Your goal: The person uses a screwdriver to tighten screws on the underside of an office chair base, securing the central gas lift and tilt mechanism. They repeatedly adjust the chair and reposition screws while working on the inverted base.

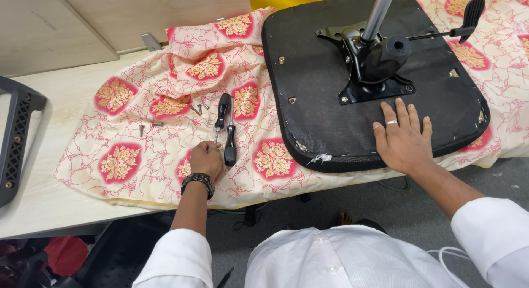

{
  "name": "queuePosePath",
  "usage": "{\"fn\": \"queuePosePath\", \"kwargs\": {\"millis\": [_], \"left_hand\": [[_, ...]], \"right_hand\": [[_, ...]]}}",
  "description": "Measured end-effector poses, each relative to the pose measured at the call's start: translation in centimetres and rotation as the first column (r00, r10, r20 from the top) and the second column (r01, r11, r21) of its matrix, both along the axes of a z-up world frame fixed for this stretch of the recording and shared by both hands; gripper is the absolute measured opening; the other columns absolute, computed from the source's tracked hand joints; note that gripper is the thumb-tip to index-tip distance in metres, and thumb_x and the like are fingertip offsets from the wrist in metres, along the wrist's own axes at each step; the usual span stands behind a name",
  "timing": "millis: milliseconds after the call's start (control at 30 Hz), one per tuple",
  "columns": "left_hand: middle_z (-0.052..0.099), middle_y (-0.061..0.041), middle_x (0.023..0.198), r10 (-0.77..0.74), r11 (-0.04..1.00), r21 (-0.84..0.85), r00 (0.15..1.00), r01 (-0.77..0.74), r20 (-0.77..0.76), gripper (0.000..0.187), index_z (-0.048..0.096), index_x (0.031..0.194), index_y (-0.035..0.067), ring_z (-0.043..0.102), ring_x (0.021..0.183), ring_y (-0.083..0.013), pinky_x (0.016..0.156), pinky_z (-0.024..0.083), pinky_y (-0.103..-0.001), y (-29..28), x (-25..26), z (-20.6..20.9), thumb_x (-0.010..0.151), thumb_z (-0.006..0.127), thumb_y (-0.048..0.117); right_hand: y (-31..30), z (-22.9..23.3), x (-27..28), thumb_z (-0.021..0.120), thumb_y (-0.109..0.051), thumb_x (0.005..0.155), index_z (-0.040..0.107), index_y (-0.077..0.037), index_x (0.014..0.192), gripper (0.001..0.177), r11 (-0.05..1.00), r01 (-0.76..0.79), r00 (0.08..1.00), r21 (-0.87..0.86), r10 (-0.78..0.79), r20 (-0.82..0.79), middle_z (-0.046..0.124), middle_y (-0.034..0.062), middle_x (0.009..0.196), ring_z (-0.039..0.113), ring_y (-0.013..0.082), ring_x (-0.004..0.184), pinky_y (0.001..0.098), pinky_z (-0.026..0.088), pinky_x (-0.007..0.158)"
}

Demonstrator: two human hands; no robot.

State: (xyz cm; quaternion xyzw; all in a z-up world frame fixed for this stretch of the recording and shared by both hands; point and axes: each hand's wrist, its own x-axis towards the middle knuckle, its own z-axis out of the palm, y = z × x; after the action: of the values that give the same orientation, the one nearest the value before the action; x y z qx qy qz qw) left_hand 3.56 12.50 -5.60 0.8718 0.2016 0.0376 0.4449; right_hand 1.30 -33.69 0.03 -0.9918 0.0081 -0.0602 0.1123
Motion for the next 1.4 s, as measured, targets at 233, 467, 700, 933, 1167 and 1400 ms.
{"fn": "queuePosePath", "kwargs": {"millis": [233,467,700,933,1167,1400], "left_hand": [[0.049,0.004,0.064,0.187,0.787,-0.594,0.982,-0.164,-0.024,0.023,0.059,0.104,0.001,0.043,0.049,-0.0065,0.043,0.039,-0.027,-1.8,-0.6,0.6,0.107,0.044,0.018],[0.042,0.005,0.060,0.261,0.787,-0.595,0.962,-0.165,0.079,0.024,0.057,0.097,0.005,0.035,0.045,-0.0061,0.042,0.030,-0.027,-6.8,-1.4,5.6,0.108,0.046,0.024],[0.031,0.006,0.055,0.053,0.518,-0.855,0.997,0.017,0.051,0.025,0.058,0.094,0.008,0.027,0.045,-0.0062,0.044,0.028,-0.025,-14.3,-3.6,9.4,0.105,0.053,0.030],[0.033,0.010,0.059,-0.138,0.591,-0.805,0.990,0.049,-0.042,0.031,0.073,0.103,0.002,0.029,0.050,-0.0047,0.049,0.031,-0.024,-19.9,-5.9,10.2,0.100,0.065,0.032],[0.047,0.004,0.057,-0.213,0.900,-0.410,0.971,0.151,-0.108,0.034,0.081,0.092,0.005,0.039,0.051,-0.0067,0.049,0.033,-0.025,-25.7,-5.2,10.3,0.094,0.069,0.037],[0.058,0.005,0.064,-0.238,0.909,-0.337,0.969,0.244,0.061,0.037,0.079,0.084,0.001,0.041,0.057,-0.0017,0.051,0.035,-0.022,-31.5,-4.3,10.5,0.094,0.074,0.037]], "right_hand": [[-0.7,-0.8,0.3,0.034,-0.046,0.103,0.031,-0.012,0.158,0.065,1.000,0.001,1.000,0.006,-0.001,-0.026,0.022,0.0214,0.165,0.015,0.0422,0.153,0.0689,0.010,0.117],[-1.4,1.0,1.0,0.050,-0.047,0.099,0.044,-0.011,0.153,0.065,0.997,-0.048,0.998,-0.065,0.045,-0.033,0.036,0.0245,0.158,0.031,0.0456,0.145,0.0660,0.026,0.114],[-3.9,4.3,3.0,0.074,-0.043,0.083,0.062,-0.017,0.138,0.062,0.991,-0.077,0.983,0.111,0.094,-0.160,0.053,0.0124,0.143,0.050,0.0389,0.128,0.0517,0.046,0.105],[-7.5,5.2,3.9,0.075,-0.038,0.083,0.072,-0.018,0.127,0.049,0.919,-0.041,0.953,0.392,0.154,-0.262,0.067,0.0102,0.124,0.066,0.0319,0.102,0.0438,0.052,0.097],[-11.1,5.6,5.1,0.052,-0.041,0.098,0.067,-0.008,0.130,0.048,0.455,0.241,0.830,0.857,0.361,-0.425,0.073,0.0006,0.098,0.062,0.0093,0.071,0.0245,0.047,0.069],[-13.2,6.9,4.0,0.066,-0.041,0.094,0.068,-0.002,0.096,0.040,0.532,0.327,0.697,0.781,0.423,-0.579,0.059,0.0029,0.069,0.047,0.0097,0.051,0.0255,0.033,0.046]]}}
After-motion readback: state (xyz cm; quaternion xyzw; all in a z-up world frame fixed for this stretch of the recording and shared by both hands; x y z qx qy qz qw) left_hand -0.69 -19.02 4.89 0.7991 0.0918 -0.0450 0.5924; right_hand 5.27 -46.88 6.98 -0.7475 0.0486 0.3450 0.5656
